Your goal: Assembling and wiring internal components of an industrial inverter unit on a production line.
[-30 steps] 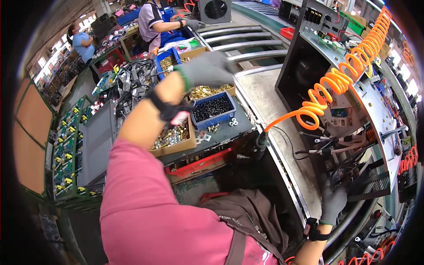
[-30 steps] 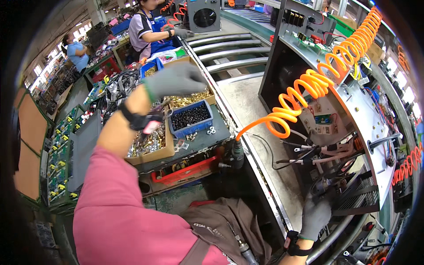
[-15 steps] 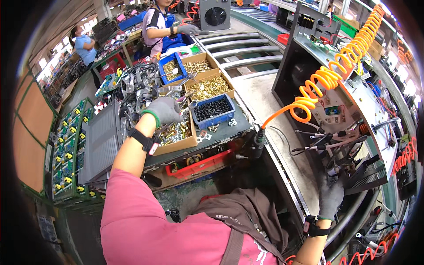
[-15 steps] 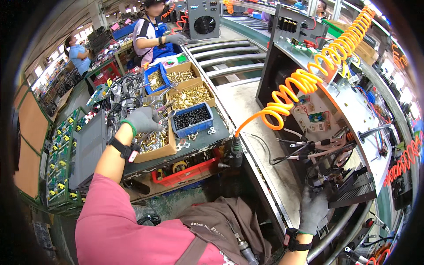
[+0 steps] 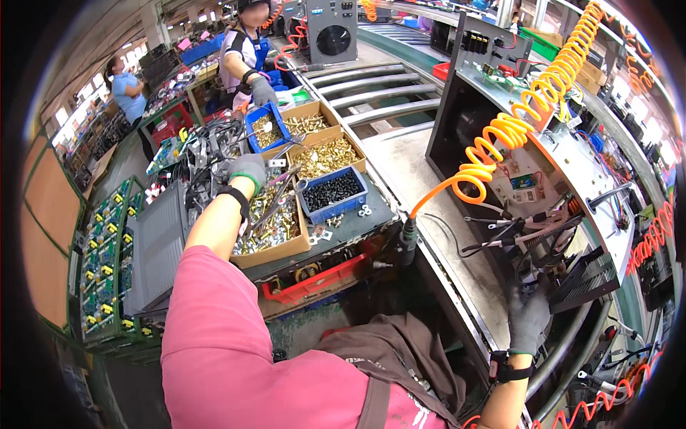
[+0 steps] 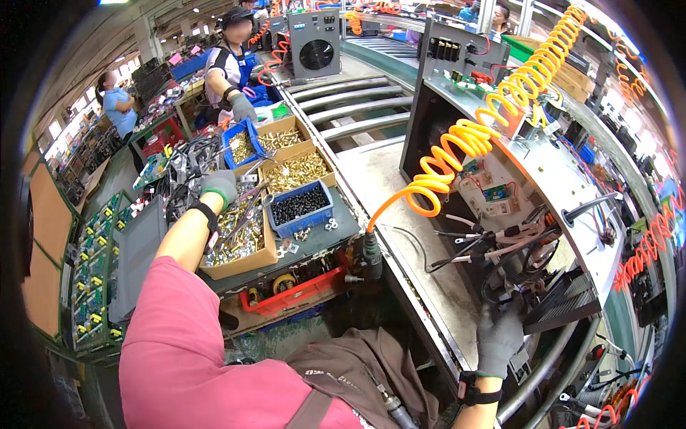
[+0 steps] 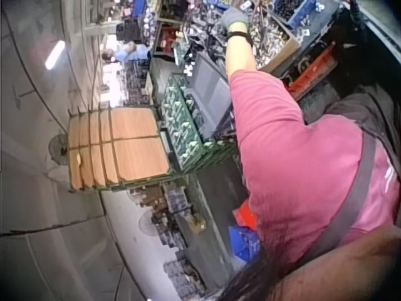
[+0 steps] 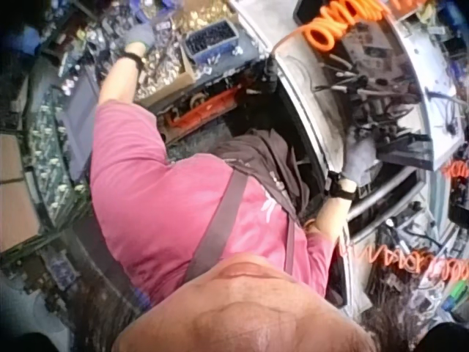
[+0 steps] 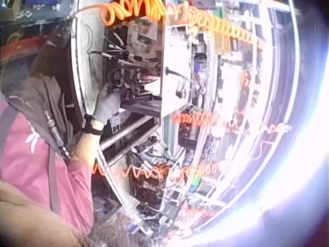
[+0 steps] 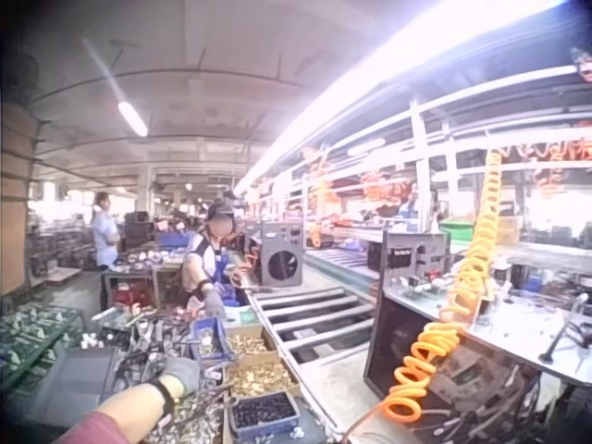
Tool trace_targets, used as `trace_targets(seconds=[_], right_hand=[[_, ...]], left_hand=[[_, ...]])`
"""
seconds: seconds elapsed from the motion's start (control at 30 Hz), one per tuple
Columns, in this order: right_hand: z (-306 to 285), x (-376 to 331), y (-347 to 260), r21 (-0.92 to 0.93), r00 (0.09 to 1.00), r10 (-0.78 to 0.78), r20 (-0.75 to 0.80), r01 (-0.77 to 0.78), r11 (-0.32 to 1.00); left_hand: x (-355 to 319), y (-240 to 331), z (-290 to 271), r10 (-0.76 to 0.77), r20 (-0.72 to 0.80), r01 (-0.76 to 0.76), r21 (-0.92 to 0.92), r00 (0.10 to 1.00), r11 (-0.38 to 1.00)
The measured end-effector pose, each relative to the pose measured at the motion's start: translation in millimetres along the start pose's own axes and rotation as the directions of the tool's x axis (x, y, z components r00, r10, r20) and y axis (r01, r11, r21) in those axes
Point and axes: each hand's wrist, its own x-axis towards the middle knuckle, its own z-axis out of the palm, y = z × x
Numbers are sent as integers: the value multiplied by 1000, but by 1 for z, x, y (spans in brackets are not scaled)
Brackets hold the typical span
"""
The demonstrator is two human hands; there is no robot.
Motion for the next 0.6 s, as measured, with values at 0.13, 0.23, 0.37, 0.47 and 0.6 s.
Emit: trace_targets(seconds=[0.13, 0.23, 0.37, 0.47, 0.6], right_hand=[[-3, 0, 0, 1, 982, 110, 155, -112, 994], [0, 0, 1, -22, 991, 71, 112, -69, 997], [4, 0, 4, -23, 997, 45, 59, -44, 999], [3, -1, 5, 14, 993, 62, 103, -63, 998], [0, -2, 4, 65, 989, 78, 125, -87, 994]], left_hand=[[-3, -10, -12, 16, -43, -15, 11, 999, 1000], [-15, -20, -39, 79, -70, -79, 8, 994, 997], [-37, -42, -76, 263, -47, -268, -169, 964, 949], [-61, -59, -96, 387, -30, -260, -789, 921, 557], [-115, -63, -120, 256, -268, -339, -892, 929, 300]])
